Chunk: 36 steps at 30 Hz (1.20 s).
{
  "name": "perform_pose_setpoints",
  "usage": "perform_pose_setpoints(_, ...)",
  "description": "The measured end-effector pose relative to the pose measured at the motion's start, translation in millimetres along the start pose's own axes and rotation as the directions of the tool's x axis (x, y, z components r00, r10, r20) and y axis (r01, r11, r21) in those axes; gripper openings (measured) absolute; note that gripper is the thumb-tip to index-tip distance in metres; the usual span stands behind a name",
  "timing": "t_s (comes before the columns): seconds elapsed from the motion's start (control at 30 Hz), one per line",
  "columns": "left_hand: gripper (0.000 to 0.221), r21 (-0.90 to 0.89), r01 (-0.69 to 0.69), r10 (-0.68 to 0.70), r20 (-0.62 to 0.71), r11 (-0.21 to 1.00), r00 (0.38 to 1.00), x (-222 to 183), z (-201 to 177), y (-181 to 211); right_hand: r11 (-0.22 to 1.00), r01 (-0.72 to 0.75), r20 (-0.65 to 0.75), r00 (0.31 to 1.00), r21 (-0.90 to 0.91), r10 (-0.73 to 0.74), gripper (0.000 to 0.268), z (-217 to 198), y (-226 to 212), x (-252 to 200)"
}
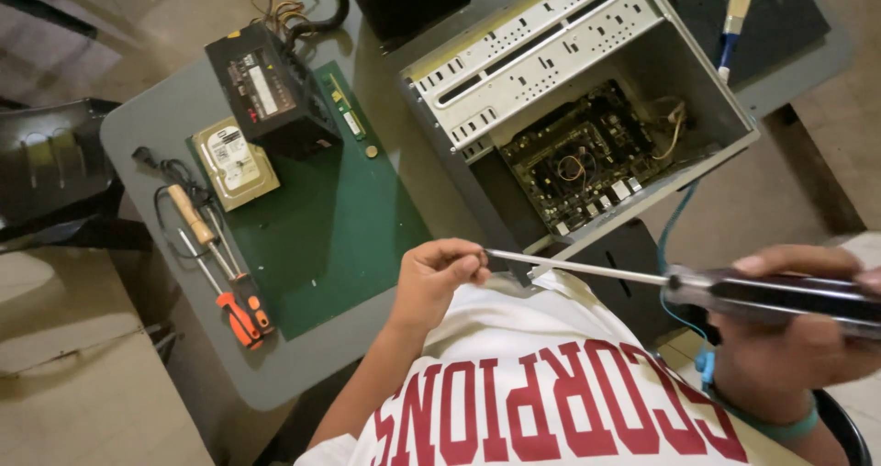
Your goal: Reinstalling a motherboard into a computer case by positioning it and securing it with screws using a screwdriver.
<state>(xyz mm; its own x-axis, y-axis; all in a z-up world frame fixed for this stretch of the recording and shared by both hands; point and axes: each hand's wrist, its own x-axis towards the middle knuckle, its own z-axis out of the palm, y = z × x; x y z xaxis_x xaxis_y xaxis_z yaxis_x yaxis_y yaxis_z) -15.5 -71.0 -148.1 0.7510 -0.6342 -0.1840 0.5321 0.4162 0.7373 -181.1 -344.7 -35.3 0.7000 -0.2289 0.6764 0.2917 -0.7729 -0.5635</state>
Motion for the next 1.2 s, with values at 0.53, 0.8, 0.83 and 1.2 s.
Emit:
perform_pose_setpoints(0.53, 0.017, -0.164, 0.088, -0.086, 0.017, 0.983, 0.996, -14, -10, -10, 0.869, -0.336, 0.001, 0.933, 0.363, 0.360, 0.034, -8, 33, -23)
perform_pose_setpoints(0.8, 0.016, -0.188, 0.140, -0.159, -0.089, 0.972, 0.983, -13, -16, -17, 0.988, 0.049, 0.027, 0.998, 0.146, -0.054, 0.043, -8, 24, -2)
perform_pose_setpoints(0.83, 0.017, -0.159, 0.131, -0.150, -0.115, 0.979, 0.982, -12, -13, -14, 0.994, 0.043, 0.073, 0.996, 0.102, -0.050, 0.045, -8, 15, 2)
perform_pose_setpoints(1.2, 0.017, 0.056, -0.014, 0.029, -0.281, 0.998, 0.959, -9, 2, -10, 0.852, -0.189, 0.222, 0.971, 0.488, 0.088, 0.041, -8, 4, -5)
